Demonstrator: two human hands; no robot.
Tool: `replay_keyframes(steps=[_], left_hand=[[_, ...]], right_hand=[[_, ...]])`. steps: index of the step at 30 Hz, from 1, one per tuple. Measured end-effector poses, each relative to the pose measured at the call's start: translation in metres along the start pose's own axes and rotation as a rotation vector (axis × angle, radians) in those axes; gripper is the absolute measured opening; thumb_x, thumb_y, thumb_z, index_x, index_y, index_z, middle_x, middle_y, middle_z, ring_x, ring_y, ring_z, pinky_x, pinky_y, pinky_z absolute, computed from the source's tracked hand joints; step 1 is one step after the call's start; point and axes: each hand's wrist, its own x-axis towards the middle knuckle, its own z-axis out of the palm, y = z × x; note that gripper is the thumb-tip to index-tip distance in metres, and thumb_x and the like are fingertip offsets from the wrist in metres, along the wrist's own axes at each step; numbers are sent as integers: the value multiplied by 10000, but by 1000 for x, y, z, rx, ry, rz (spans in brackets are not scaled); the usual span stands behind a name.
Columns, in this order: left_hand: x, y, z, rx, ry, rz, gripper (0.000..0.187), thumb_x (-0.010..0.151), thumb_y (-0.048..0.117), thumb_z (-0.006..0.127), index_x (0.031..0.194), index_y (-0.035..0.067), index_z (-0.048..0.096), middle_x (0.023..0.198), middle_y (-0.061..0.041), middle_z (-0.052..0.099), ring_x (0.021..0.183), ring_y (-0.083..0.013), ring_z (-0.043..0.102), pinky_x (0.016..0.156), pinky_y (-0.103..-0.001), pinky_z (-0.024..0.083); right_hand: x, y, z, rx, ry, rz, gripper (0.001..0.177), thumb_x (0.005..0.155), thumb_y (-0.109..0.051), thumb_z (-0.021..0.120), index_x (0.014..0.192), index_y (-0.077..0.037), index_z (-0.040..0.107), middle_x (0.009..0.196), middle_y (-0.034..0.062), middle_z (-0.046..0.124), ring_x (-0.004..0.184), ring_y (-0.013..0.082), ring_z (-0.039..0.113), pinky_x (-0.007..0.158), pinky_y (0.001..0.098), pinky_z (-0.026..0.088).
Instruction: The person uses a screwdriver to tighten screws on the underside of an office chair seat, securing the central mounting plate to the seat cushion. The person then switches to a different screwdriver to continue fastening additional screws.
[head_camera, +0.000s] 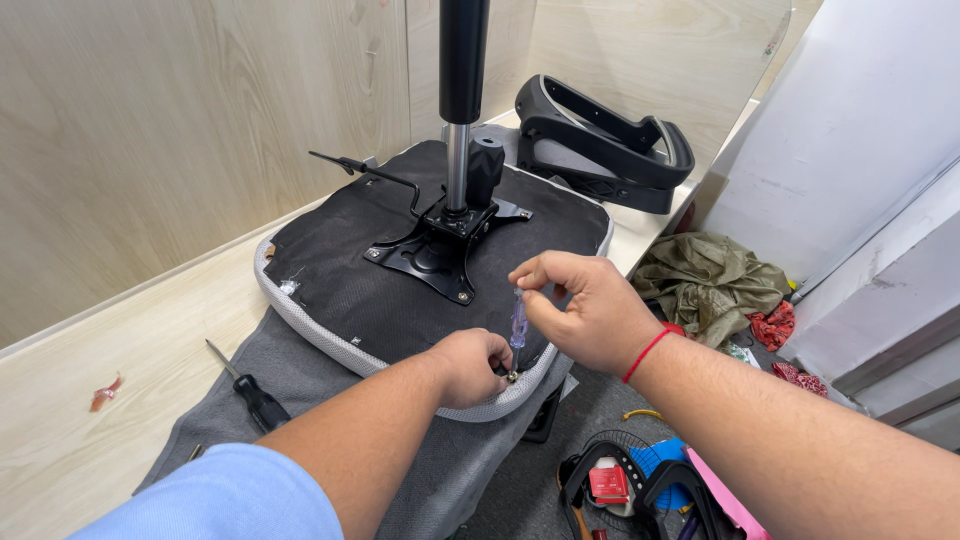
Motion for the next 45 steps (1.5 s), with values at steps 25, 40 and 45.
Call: replay_keyframes(steps=[25, 40, 45], left_hand=[[-37, 29, -33, 465, -77, -104, 686, 853, 481, 779, 1481, 384, 521, 1698, -40, 209, 1569, -294, 180, 1265, -563, 213], [-35, 32, -42, 545, -154, -104, 766, 811, 390, 833, 1498, 423, 496, 1697, -7, 210, 1567, -251, 194, 1220, -512, 346], [-35, 28, -42, 549, -169, -102, 816, 786, 351, 858, 1501, 453, 479, 1715, 26, 168, 1569, -235, 189, 1206, -483, 376]], right_hand=[[1, 2, -2, 12, -56, 48, 64, 830, -81, 703, 849, -32, 666, 995, 50, 766, 869, 121, 718, 753, 292, 572], [-6, -5, -5, -77, -47, 158, 162, 840, -144, 764, 876, -39, 647, 933, 76, 752, 854, 163, 726, 738, 311, 577], [-4, -8, -4, -182, -68, 317, 251, 840, -192, 821, 841, -23, 635, 862, 133, 722, 797, 214, 695, 719, 331, 564]])
